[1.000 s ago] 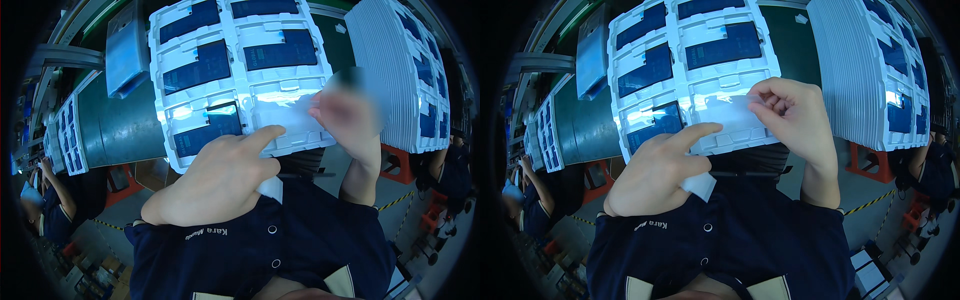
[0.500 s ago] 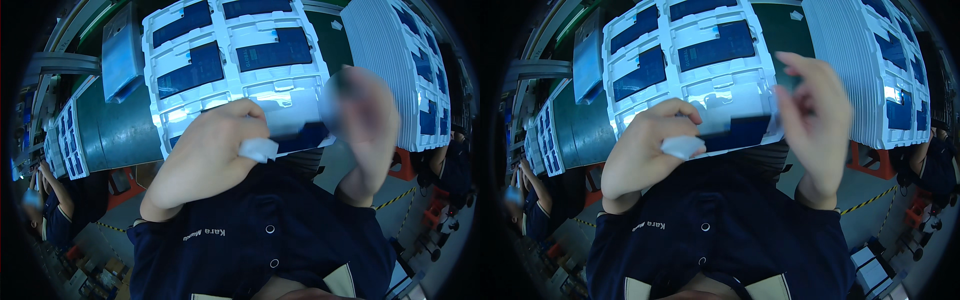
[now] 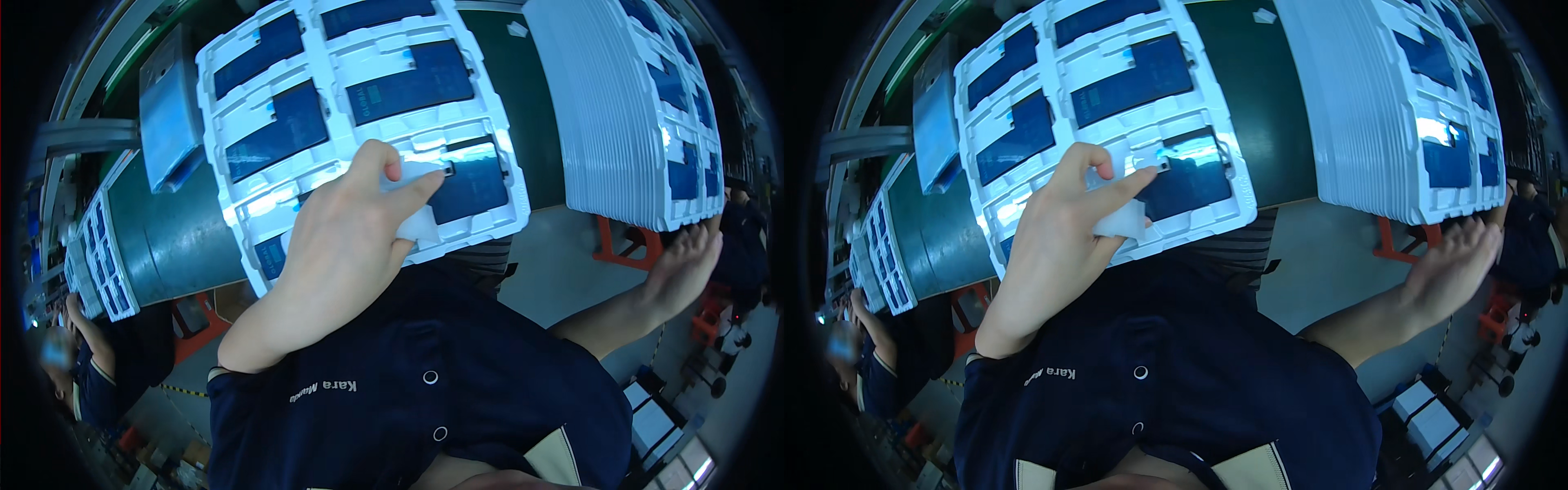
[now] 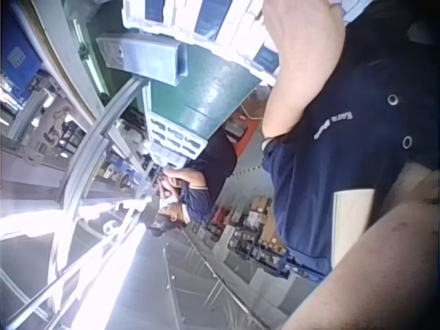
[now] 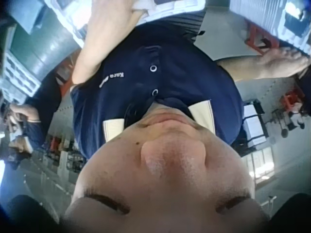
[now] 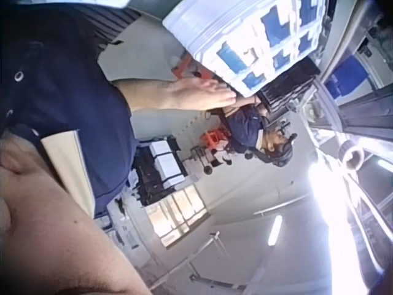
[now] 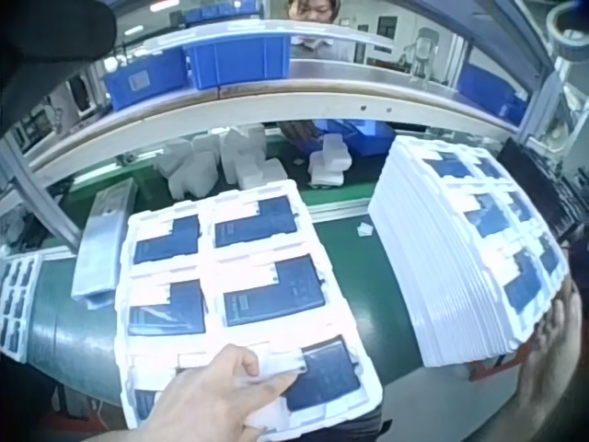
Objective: The person wipes the surface of multiple dark rectangular electronic components, likely batteries, arranged in a white plastic tray. Using a white cloth, the person cleans each component individually, moving systematically across the tray. The person then stacks the cleaned tray onto a pile of similar trays.
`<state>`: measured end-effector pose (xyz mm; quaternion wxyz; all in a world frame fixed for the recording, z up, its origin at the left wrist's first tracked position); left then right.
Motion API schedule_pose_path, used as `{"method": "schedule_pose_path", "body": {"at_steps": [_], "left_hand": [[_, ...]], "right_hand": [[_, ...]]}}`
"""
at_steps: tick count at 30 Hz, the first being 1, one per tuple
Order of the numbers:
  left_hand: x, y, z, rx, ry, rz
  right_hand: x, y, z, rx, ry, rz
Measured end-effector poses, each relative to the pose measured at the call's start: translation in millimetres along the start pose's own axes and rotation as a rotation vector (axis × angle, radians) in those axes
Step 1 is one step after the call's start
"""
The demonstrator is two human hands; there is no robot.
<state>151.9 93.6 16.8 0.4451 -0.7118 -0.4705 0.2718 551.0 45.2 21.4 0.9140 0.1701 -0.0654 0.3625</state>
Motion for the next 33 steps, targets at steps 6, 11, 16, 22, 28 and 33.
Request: {"method": "schedule_pose_path", "body": {"at_steps": [6,11,16,22,28,33], "left_hand": [[-6,-20,-7,-0.143,-0.002,-0.103],[-11,-29,-6,-0.19,-0.044,-0.117],[-15,-32,-3,-0.161,-0.022,-0.097],[-24,-40,4,-0.235,0.005,-0.176],[-38,-59,19,-0.322,-0.036,-0.312],[-57,-75,44,-0.332,-0.1,-0.447]], "right_hand": [[-1,27,-6,-0.052,0.001,0.119],[-3,40,-4,-0.27,-0.02,0.028],[0,46,6,-0.202,-0.058,0.088],[7,36,42,0.602,-0.062,-0.036],[69,-13,30,0.85,0.37,0.213],[115,-33,18,0.743,0.538,0.293]]}}
Point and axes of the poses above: each hand's wrist, its own x-axis towards the middle knuckle, its own y-axis out of the palm, z = x × y, the point moved 5 cm from there along x, towards the middle knuckle, and after that the axes turned 8 degrees about x, right-handed, at the moved point
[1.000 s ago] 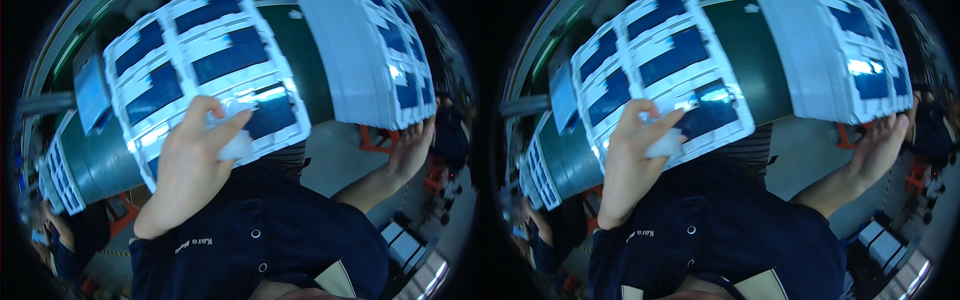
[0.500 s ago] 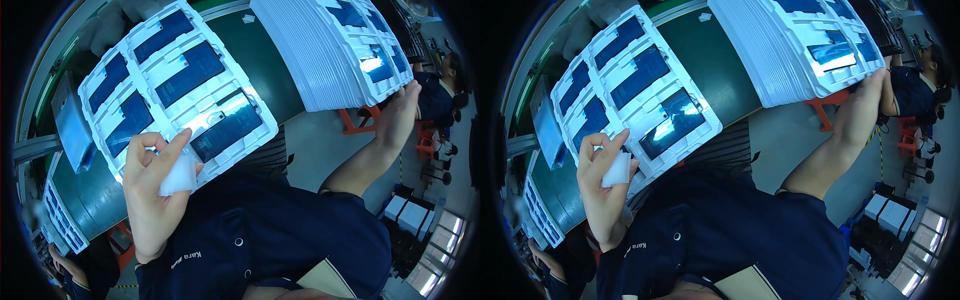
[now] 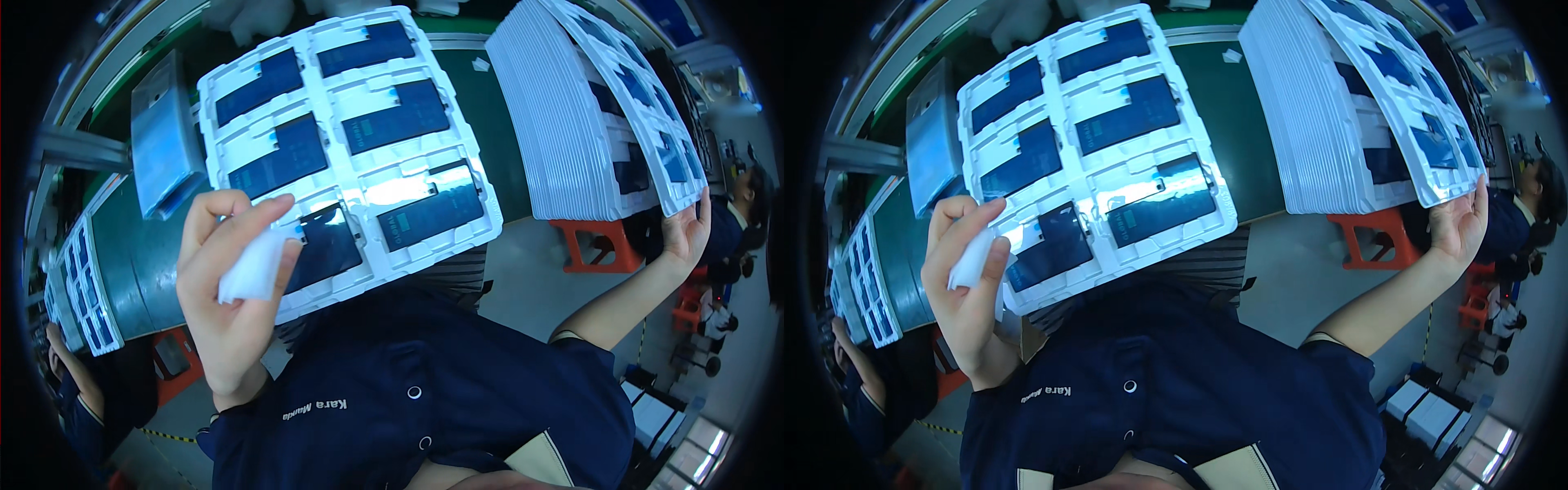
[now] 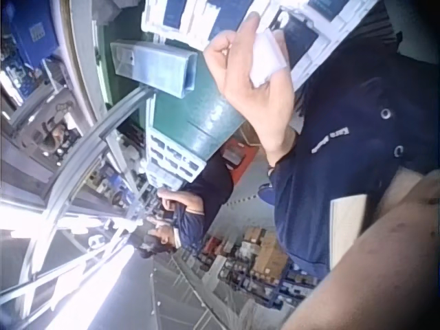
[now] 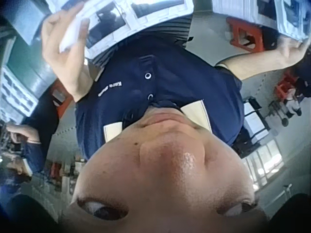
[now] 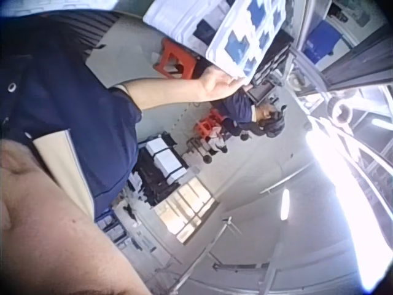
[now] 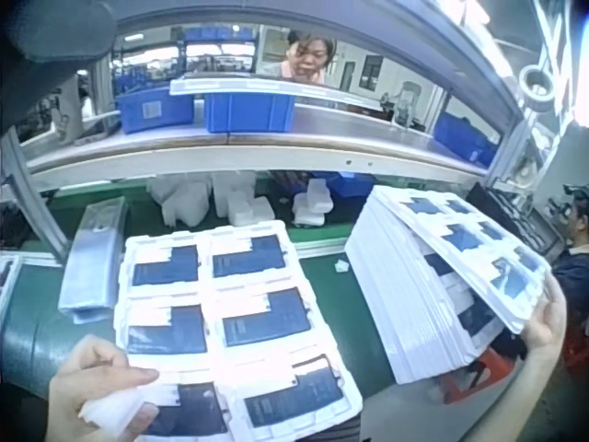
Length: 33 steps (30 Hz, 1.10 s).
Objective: The person wipes the surface of multiple dark rectangular electronic components, likely batteries, arranged in a white plastic tray. Using a white cloth, the person cleans each component individually, moving systematically across the tray. The person then stacks the cleaned tray onto a pile of similar trays.
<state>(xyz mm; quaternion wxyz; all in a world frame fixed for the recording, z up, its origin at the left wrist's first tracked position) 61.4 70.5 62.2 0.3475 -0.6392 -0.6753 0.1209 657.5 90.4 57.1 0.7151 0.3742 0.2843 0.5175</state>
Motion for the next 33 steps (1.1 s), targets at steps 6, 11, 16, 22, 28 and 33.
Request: {"method": "schedule_pose_path", "body": {"at_steps": [6,11,16,22,28,33], "left_hand": [[-8,-20,12,-0.027,-0.039,-0.089],[-12,-29,17,-0.033,-0.045,-0.112],[-17,-41,35,-0.011,-0.115,-0.172],[-30,-50,76,-0.039,-0.256,-0.183],[-38,-38,84,-0.032,-0.21,-0.078],[-40,-25,97,0.003,-0.267,-0.044]], "right_hand": [[-2,16,-13,0.106,0.243,0.106],[-42,68,-86,0.101,0.25,0.155],[-86,87,-177,0.198,0.371,0.325],[-133,119,-293,0.279,0.593,0.435],[-157,126,-342,0.053,0.731,0.283],[-170,138,-344,-0.264,0.807,0.238]]}}
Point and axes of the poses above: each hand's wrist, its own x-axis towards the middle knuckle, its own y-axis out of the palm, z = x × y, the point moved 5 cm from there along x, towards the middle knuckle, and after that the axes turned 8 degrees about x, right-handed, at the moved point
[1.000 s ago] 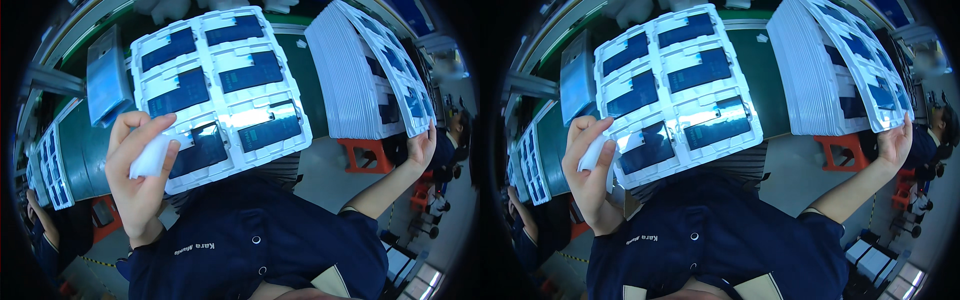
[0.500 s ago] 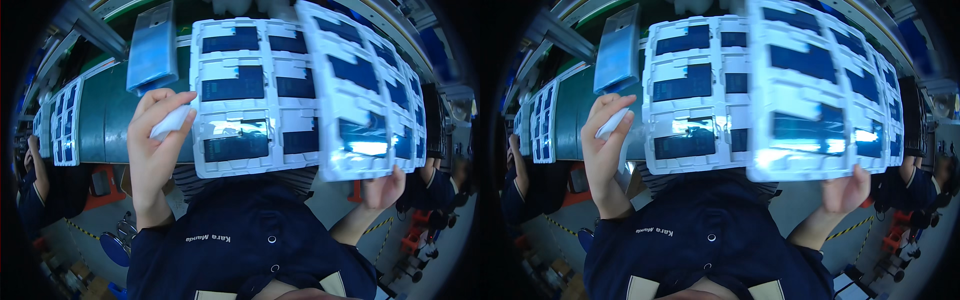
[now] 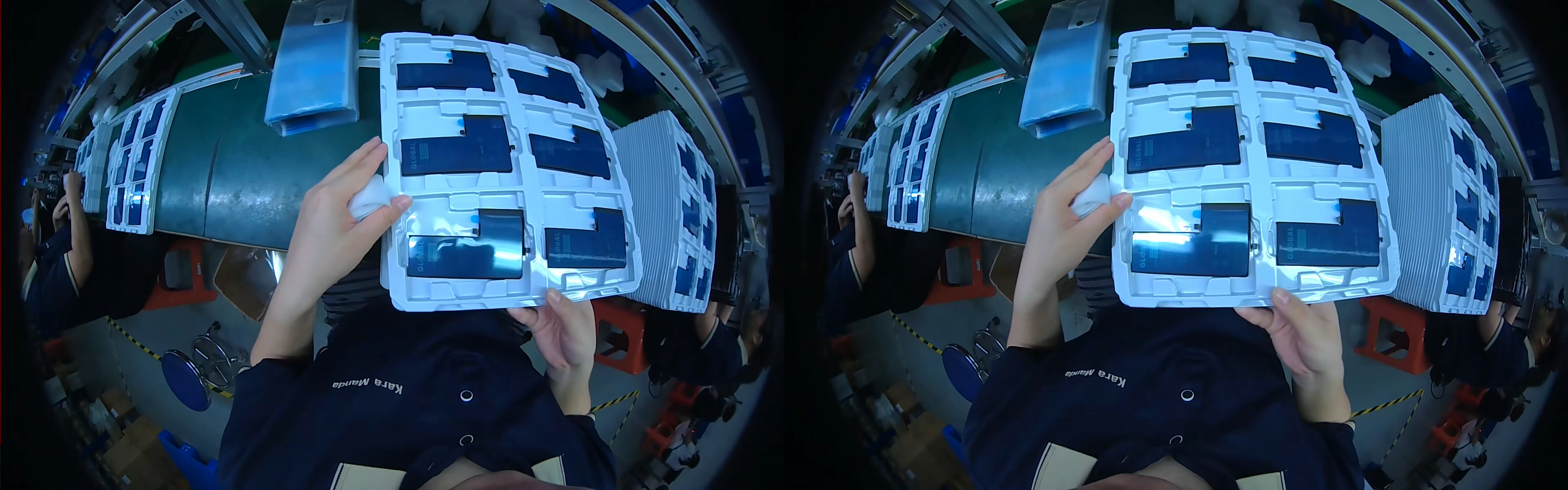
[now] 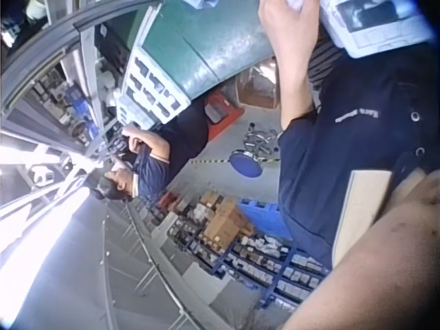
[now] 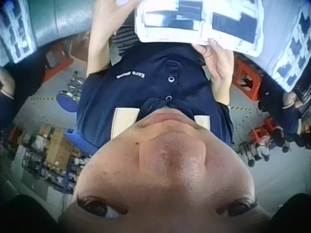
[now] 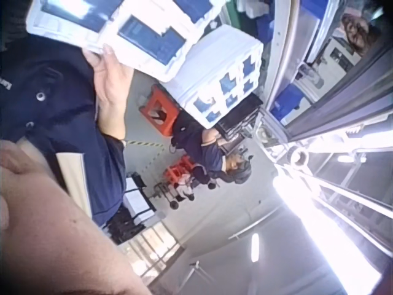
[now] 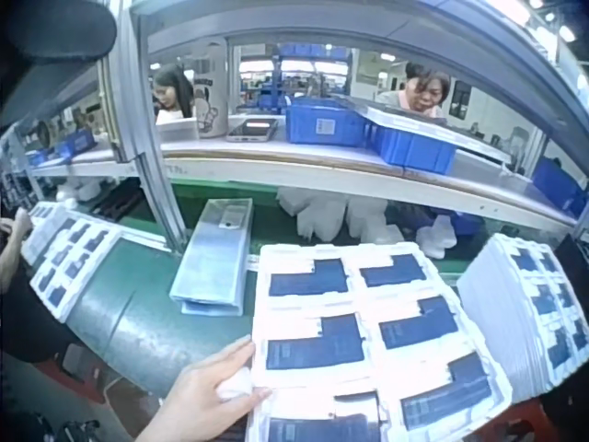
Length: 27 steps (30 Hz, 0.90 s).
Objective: The person wipes the surface of multiple dark rectangular electronic components, likely batteries, arranged in a white plastic tray. Using a white cloth, the person cleans each component individually, moving systematically across the tray. The person then stacks the cleaned tray onto a pile of similar trays.
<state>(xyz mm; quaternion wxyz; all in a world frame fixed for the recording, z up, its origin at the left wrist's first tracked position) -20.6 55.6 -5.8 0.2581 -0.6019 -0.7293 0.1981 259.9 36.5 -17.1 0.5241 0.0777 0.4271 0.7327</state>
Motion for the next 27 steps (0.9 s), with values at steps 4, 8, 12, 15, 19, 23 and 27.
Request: {"method": "schedule_pose_path", "body": {"at_steps": [4,8,12,15,19,23,27], "left_hand": [[10,12,8,0.053,0.028,-0.097],[11,15,4,0.128,0.052,-0.134],[7,18,3,0.107,-0.007,-0.101],[2,9,11,0.036,0.052,-0.168],[-14,-18,-7,-0.839,-0.067,-0.256],[-23,-5,-26,-1.42,0.027,-0.092],[-23,9,-26,-1.429,-0.044,-0.204]], "right_hand": [[-3,-1,-12,0.094,0.307,-0.077],[-4,-16,-22,0.067,0.407,-0.042],[-9,-29,-31,0.168,0.639,-0.091],[-10,-25,-18,-0.294,0.568,0.136],[3,56,8,-0.83,0.156,0.498],[39,80,-16,-0.548,-0.136,0.391],[68,100,-44,-0.396,-0.031,0.303]]}}
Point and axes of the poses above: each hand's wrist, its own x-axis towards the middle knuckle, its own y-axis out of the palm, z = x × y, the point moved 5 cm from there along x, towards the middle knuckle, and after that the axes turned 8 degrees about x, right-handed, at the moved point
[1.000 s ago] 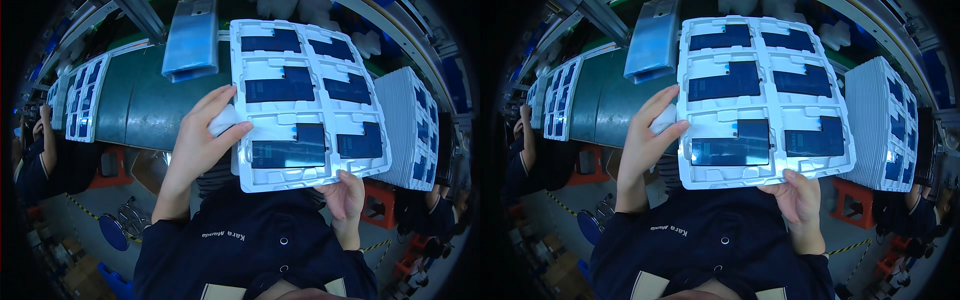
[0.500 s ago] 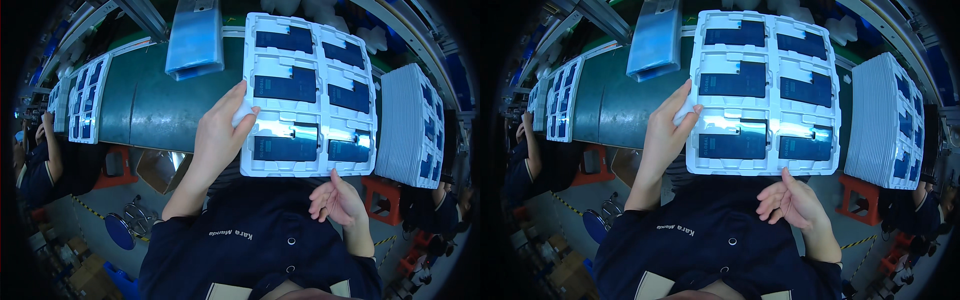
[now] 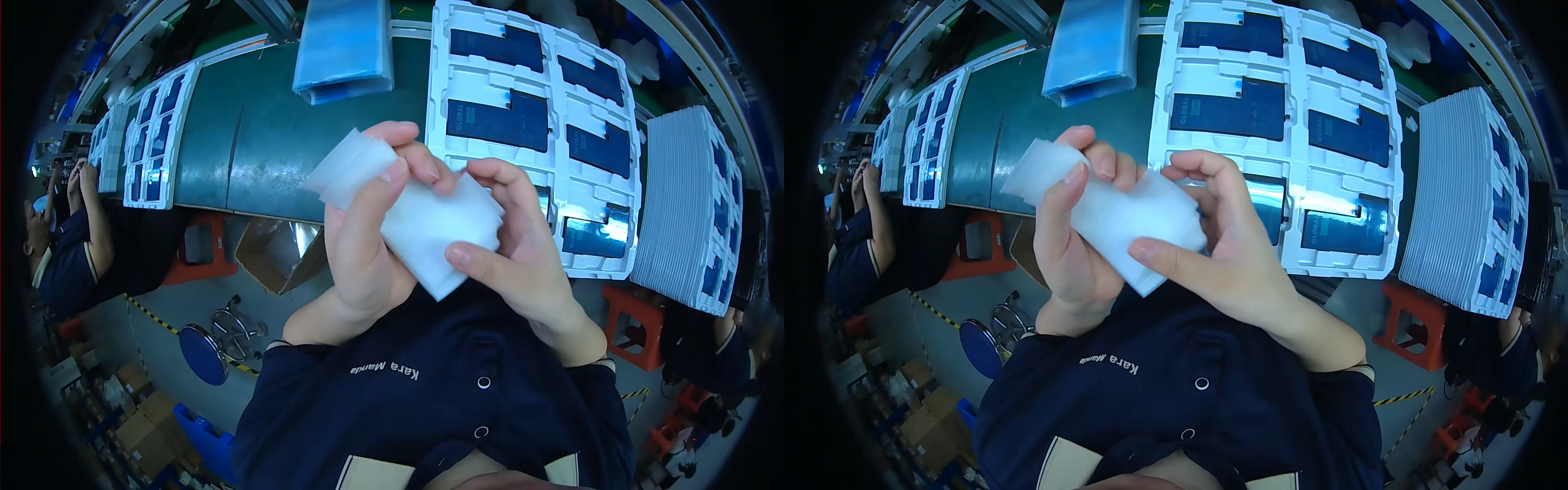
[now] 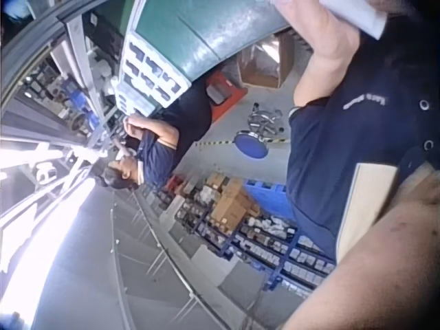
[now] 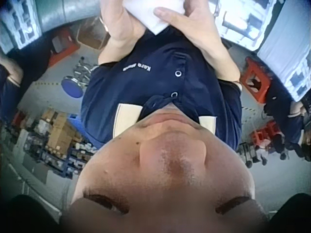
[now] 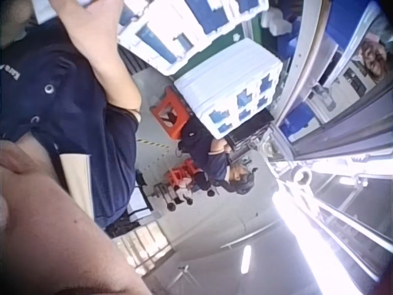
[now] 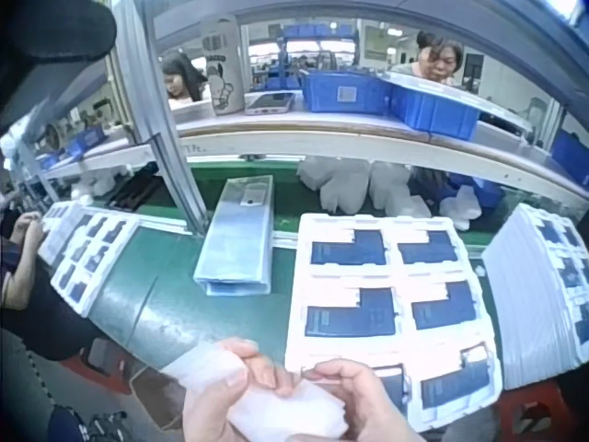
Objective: The person wipes the surface of multiple dark rectangular electronic components, likely batteries, arranged in a white plastic tray. Using a white cloth, the person cleans each component individually, moving systematically across the tray. The person then stacks the cleaned tray onto a pile of similar trays.
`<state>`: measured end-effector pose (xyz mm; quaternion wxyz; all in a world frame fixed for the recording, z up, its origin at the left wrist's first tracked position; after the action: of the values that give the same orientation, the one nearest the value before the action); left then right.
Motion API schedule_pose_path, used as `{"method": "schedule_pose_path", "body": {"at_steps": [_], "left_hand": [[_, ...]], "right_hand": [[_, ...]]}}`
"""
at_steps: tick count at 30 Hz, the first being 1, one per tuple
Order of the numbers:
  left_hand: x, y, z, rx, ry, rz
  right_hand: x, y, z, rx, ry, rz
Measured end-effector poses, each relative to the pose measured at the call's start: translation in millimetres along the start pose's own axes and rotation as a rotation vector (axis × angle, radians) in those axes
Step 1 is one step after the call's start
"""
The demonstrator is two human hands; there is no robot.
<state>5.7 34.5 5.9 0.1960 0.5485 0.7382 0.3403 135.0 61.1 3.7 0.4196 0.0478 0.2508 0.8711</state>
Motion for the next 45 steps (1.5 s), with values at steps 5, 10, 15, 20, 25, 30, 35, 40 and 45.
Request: {"method": "schedule_pose_path", "body": {"at_steps": [5,10,15,20,25,30,35,40,45], "left_hand": [[-7,7,17,0.02,0.087,0.087],[-9,11,19,0.323,0.231,0.247],[-3,10,3,0.256,0.313,0.282],[-9,21,-1,0.505,0.411,0.344],[-11,25,0,0.532,0.436,0.334],[-7,24,-2,0.778,0.486,0.437],[-4,26,7,0.722,0.46,0.285],[0,17,11,0.618,0.4,0.292],[-3,15,8,0.261,0.284,0.279]], "right_hand": [[12,5,-14,0.631,0.03,-0.169],[12,5,3,0.596,-0.09,-0.252],[-1,15,2,0.605,0.148,-0.232],[-6,17,5,0.682,0.191,-0.151],[-6,17,9,0.69,0.134,-0.203],[-6,10,10,0.559,0.114,-0.172],[-6,6,7,0.659,0.099,-0.07],[-4,9,7,0.782,0.052,-0.005],[0,5,1,0.433,-0.075,0.021]]}}
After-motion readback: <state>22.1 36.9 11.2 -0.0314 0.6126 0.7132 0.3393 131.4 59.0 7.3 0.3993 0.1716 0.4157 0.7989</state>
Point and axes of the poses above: each hand's wrist, its own x-axis towards the middle knuckle, its own y-axis out of the palm, z = x × y, the point moved 5 cm from there along x, towards the middle knuckle, and after that the axes turned 8 degrees about x, right-handed, at the moved point
